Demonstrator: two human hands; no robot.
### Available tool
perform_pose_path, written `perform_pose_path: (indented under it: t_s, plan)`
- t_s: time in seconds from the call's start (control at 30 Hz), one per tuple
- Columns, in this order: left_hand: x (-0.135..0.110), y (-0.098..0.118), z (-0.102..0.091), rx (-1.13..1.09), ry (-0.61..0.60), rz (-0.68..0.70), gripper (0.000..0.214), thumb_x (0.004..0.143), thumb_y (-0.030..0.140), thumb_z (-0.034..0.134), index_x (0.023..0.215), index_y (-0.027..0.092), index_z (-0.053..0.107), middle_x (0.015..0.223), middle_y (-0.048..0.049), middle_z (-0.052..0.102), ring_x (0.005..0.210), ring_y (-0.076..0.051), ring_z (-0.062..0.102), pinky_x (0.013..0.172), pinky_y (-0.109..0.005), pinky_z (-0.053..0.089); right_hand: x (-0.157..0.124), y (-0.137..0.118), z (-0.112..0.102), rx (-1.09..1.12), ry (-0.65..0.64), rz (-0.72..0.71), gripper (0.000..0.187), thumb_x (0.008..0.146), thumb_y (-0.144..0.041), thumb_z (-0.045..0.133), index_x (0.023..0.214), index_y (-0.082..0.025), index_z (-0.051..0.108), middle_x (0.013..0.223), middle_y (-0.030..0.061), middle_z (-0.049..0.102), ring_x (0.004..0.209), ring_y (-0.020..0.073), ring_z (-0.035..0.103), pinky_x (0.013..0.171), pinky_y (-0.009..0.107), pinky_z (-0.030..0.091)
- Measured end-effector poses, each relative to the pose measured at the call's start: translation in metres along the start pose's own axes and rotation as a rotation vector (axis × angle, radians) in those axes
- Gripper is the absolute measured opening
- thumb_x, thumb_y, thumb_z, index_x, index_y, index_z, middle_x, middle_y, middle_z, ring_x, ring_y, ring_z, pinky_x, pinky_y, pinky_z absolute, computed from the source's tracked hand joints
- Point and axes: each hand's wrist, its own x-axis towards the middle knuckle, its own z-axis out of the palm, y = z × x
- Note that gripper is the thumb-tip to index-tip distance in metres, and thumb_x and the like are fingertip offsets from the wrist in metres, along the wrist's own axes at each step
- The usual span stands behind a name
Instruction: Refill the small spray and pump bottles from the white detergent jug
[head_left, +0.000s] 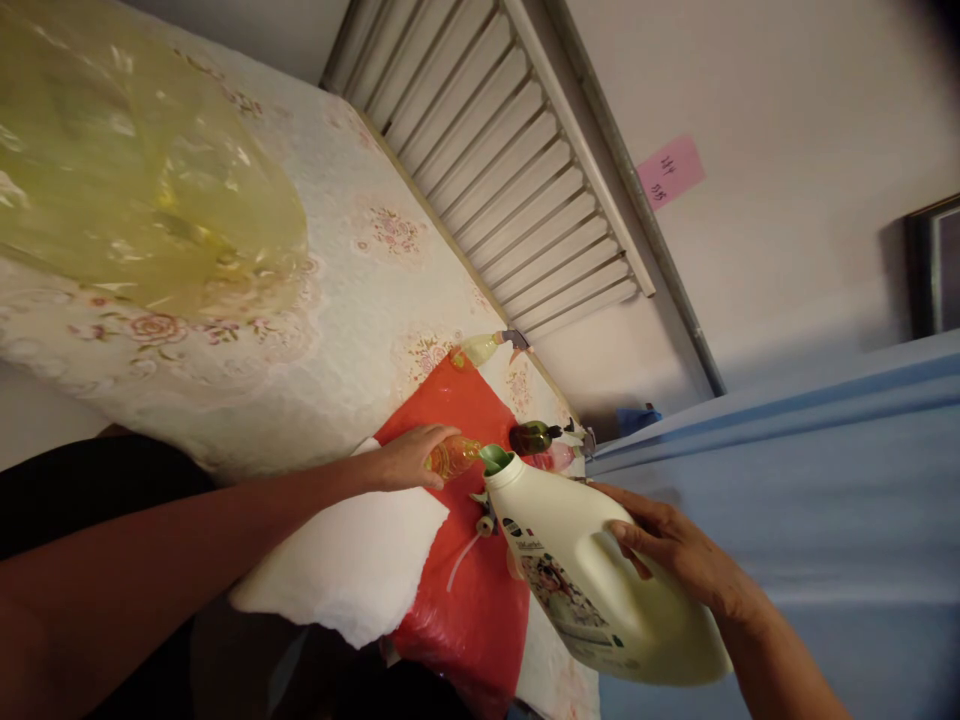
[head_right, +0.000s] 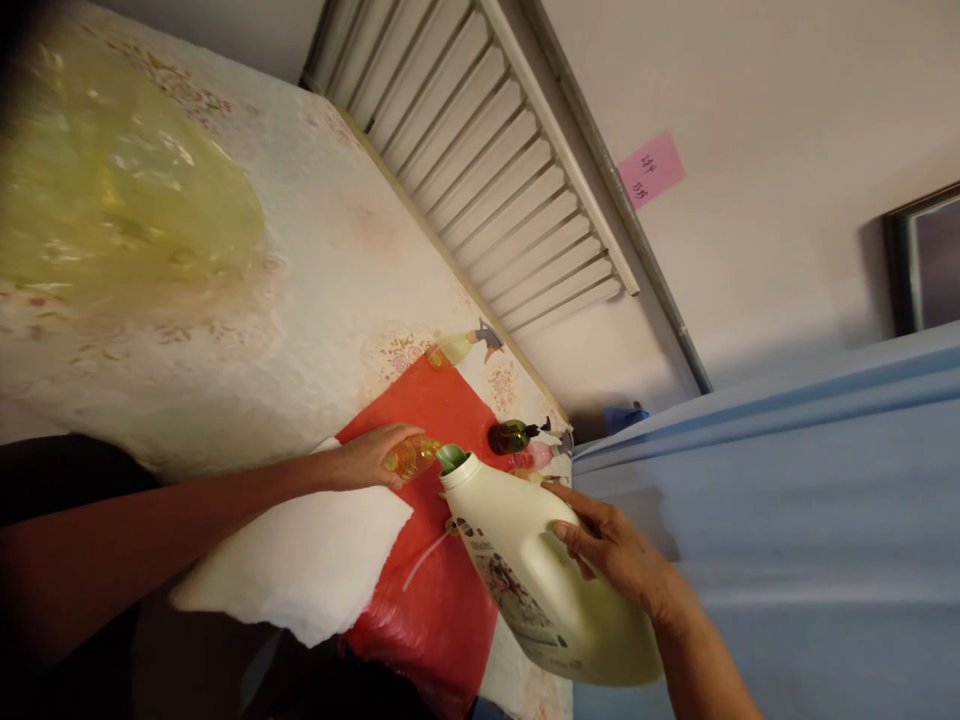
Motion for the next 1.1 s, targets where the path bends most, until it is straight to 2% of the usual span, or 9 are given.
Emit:
perform_pose_path:
  t_s: [0.4, 0.57, 1.1]
  plan:
    - [0.0007, -0.0019, 0.0013, 0.001, 0.007, 0.002, 0.079, 0.064, 0.022, 0.072, 0.138, 0.025, 0.045, 0.141, -0.0084, 0.053, 0.13, -0.029, 0.048, 0.108, -0.04, 0.04, -0.0004, 0.0006, -0.0006, -0.015, 0.001, 0.002, 0.069, 0.09, -0.055, 0.057, 0.146, -0.017, 0.046, 0.069, -0.0012, 0.055, 0.058, 0.0134, 0.047, 0.058, 0.028, 0.038]
    - [0.0, 0.0005, -0.0001, -0.001, -0.001, -0.007, 0.079, 0.064, 0.023, 0.072, 0.138, 0.022, 0.045, 0.141, -0.01, 0.052, 0.13, -0.029, 0.048, 0.109, -0.039, 0.039, 0.0004, 0.0003, -0.0005, -0.016, 0.015, 0.011, 0.068, 0.089, -0.056, 0.057, 0.145, -0.019, 0.048, 0.072, -0.0003, 0.058, 0.058, 0.0139, 0.048, 0.058, 0.028, 0.04]
    - [0.0008, -0.0032, 0.0025, -0.011, 0.022, 0.002, 0.079, 0.063, 0.024, 0.073, 0.137, 0.026, 0.045, 0.141, -0.0084, 0.054, 0.13, -0.031, 0.048, 0.108, -0.042, 0.04, 0.0007, -0.0038, -0.001, -0.022, 0.002, 0.008, 0.071, 0.088, -0.058, 0.056, 0.146, -0.017, 0.047, 0.073, 0.001, 0.06, 0.057, 0.0139, 0.048, 0.057, 0.028, 0.04]
